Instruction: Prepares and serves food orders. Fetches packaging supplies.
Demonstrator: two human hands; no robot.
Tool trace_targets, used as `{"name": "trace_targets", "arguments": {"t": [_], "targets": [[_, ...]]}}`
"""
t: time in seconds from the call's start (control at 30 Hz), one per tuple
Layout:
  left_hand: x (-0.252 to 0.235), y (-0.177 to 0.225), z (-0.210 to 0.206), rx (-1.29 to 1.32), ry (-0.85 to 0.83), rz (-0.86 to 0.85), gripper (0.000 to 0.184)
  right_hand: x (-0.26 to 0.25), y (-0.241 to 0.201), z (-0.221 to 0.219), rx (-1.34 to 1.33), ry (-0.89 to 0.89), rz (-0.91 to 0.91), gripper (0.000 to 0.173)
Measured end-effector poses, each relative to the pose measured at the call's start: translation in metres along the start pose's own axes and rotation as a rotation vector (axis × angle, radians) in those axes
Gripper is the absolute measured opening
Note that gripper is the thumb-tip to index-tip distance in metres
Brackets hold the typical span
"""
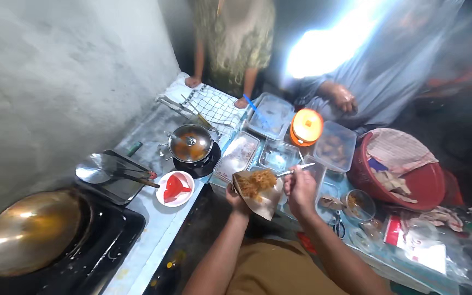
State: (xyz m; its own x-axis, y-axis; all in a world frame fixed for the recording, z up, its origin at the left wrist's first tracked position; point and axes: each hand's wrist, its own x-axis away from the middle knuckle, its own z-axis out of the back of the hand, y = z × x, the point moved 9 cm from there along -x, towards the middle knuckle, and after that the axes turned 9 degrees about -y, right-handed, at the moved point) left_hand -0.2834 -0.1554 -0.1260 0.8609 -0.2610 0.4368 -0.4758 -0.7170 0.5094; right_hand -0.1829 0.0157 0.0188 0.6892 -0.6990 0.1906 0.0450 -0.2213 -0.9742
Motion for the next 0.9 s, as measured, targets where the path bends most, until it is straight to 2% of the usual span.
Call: {"name": "trace_targets", "arguments": {"t": [0.07, 0.13, 0.2, 0.27, 0.33, 0.43, 0.57, 0.6, 0.7, 0.73, 0.8, 0.9], "targets": [[0.008, 0.002, -0.003, -0.045, 0.046, -0.003, 0.041, 0.004, 0.008, -0.013, 0.393, -0.125, 0.165, 0.034], [0.007, 0.003, -0.002, -0.053, 0.060, -0.042, 0.039, 0.019, -0.005, -0.033, 0.846, -0.205, 0.533, 0.031], [0.005, 0.004, 0.004, -0.097, 0.049, -0.087, 0.037, 0.040, -0.030, -0.048, 1.021, -0.230, 0.833, 0.027], [0.005, 0.008, 0.007, -0.162, 0.065, -0.097, 0.034, 0.050, -0.054, -0.052, 1.045, -0.230, 0.940, 0.027], [0.008, 0.015, 0.008, -0.268, 0.102, -0.083, 0.029, 0.052, -0.065, -0.054, 1.003, -0.277, 0.978, 0.027], [0.008, 0.022, 0.002, -0.400, 0.098, -0.035, 0.025, 0.048, -0.050, -0.059, 0.996, -0.475, 0.950, 0.025], [0.008, 0.030, -0.011, -0.769, -0.024, 0.060, 0.024, 0.041, -0.051, -0.059, 1.019, -0.538, 0.911, 0.024], [0.012, 0.029, -0.012, -0.755, -0.078, 0.071, 0.024, 0.041, -0.051, -0.060, 1.045, -0.549, 0.913, 0.023], [0.019, 0.011, -0.018, -0.388, -0.277, 0.131, 0.034, 0.037, -0.055, -0.055, 0.972, -0.550, 0.922, 0.024], [0.019, 0.004, -0.014, -0.346, -0.264, 0.145, 0.035, 0.034, -0.053, -0.053, 0.986, -0.563, 0.902, 0.026], [0.031, 0.007, -0.021, -0.369, -0.137, 0.243, 0.035, 0.031, -0.045, -0.050, 1.016, -0.587, 0.878, 0.026], [0.027, -0.003, -0.015, -0.407, -0.192, 0.275, 0.041, 0.027, -0.043, -0.046, 0.986, -0.564, 0.882, 0.025]]}}
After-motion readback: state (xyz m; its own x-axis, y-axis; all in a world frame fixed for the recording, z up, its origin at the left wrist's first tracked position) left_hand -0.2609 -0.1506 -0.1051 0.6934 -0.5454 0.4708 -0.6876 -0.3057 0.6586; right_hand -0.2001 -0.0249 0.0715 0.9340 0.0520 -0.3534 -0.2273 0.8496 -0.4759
